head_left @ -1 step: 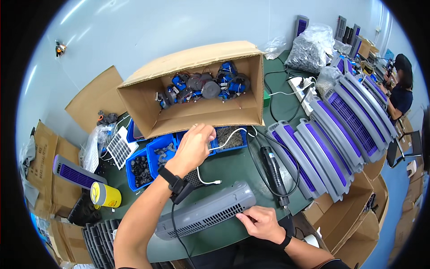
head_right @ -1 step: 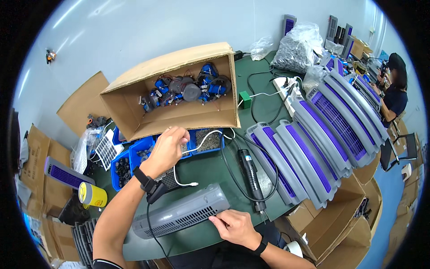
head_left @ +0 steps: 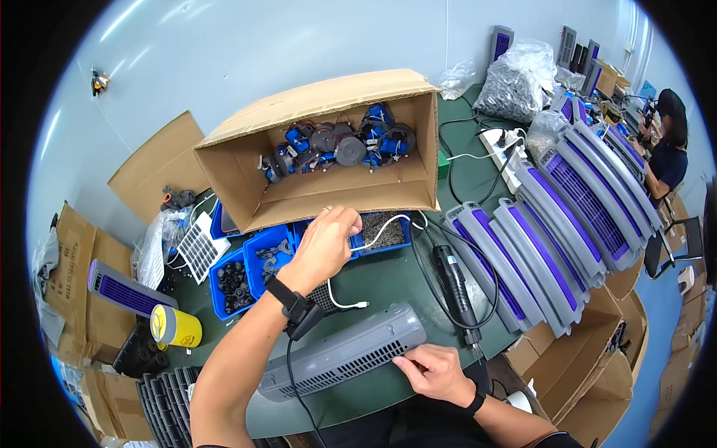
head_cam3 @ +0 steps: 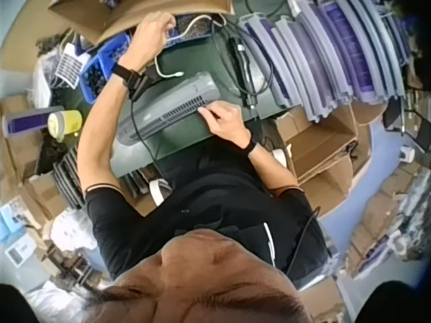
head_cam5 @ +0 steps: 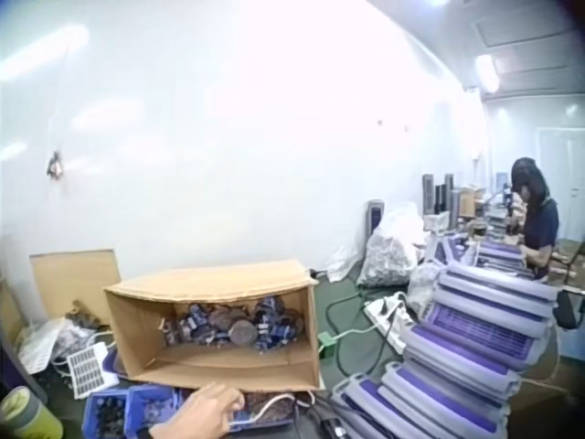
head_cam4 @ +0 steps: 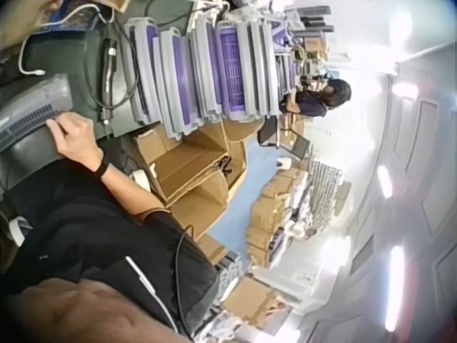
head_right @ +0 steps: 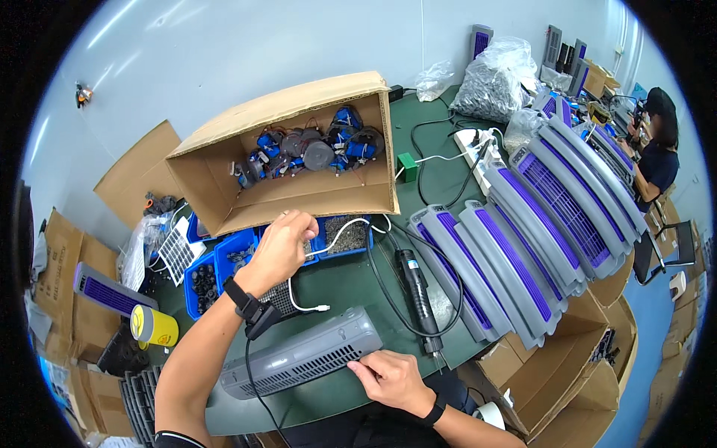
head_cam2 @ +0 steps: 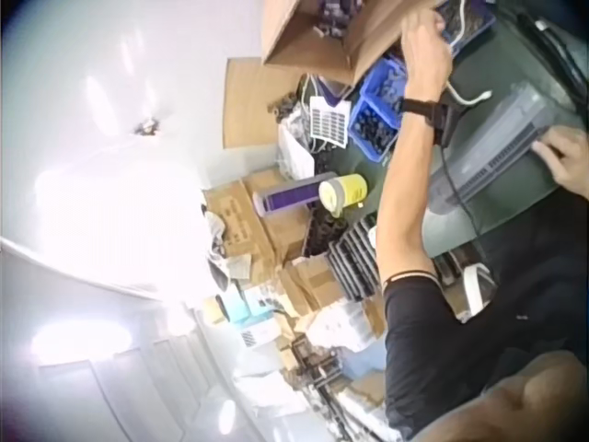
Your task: The person assembles a gray and purple electronic device by connecting internal wires, attaching a front grille, and securing a back cover. They use a hot glue gun to apply adhesive to the device's casing and then place the finished unit on a stack of similar devices.
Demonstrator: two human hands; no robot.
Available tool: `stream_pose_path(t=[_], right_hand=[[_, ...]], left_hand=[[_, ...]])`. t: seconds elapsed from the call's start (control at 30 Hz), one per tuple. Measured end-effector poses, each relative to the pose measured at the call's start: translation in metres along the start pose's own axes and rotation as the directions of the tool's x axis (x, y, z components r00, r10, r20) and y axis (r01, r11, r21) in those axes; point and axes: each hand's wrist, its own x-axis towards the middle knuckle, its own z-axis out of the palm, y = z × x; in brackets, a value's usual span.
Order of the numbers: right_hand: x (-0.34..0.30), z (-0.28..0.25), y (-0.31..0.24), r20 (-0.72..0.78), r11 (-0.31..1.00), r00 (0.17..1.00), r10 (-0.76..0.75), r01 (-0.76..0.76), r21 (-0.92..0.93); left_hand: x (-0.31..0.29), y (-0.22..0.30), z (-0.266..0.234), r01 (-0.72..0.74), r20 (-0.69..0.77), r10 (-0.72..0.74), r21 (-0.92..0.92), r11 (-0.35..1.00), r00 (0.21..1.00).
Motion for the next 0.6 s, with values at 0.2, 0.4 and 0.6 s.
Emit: stream_pose_path(t=[0.2,0.4,0.6], right_hand=[[-0.001,0.002,0.003,-0.04,0.999,0.999,-0.022,0.024,0.046],[0.0,-0.004,-0.001,0.01,1.0,1.0,-0.026,0.025,0.014],[0.0,-0.001,-0.002,-0.001,0.999,0.999,-0.032,0.032,0.014]], left_hand=[[0.018,-0.003,0.014,0.006,0.018,-0.006,-0.012,1.0,1.0],[0.029,-0.016,0.029,0.055,0.017,-0.055,0.006,0.998,0.998],[0.014,-0.015,0.008,0.194,-0.066,-0.201,-0.106,0.975,0.977]])
